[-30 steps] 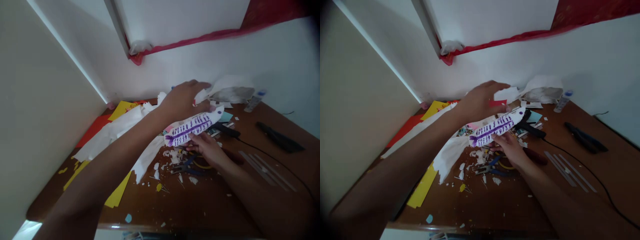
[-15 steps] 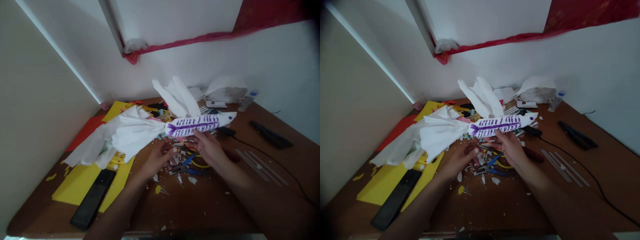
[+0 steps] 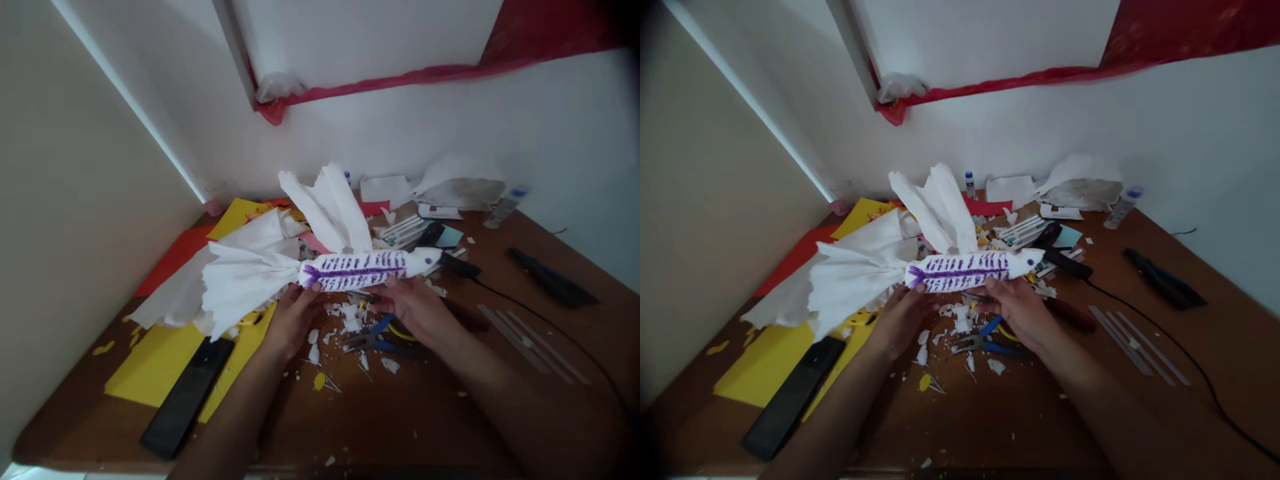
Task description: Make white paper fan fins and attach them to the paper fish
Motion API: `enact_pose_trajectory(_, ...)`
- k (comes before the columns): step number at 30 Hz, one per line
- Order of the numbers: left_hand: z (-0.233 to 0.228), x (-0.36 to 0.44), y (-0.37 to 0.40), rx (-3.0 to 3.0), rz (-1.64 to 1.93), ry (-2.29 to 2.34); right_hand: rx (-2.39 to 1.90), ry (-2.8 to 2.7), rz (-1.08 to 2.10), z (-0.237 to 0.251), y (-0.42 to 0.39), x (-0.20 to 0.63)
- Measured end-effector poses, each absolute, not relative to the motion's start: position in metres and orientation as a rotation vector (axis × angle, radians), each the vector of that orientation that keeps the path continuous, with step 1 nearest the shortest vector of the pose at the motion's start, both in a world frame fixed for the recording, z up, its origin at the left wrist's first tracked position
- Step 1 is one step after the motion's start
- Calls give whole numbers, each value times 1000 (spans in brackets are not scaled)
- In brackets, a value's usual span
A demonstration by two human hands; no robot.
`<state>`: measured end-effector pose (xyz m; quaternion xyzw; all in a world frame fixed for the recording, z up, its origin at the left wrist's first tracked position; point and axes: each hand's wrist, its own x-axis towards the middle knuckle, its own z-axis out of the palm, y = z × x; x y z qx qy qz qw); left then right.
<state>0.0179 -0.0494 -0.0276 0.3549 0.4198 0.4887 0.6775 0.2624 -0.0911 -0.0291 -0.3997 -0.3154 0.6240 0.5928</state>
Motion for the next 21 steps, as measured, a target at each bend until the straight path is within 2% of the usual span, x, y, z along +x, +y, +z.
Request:
enact_pose_trajectory(6, -25, -8, -41, 792, 1075, 1020, -1171, -636, 1146, -27, -74, 295)
enact_pose_trajectory(14, -31, -17, -41, 748, 1089, 1106, -1216, -917, 1034, -39, -70, 295)
enact_pose_trajectory(21, -39, -32, -33, 687, 1142, 1163, -1341, -1213, 806, -46, -73, 299)
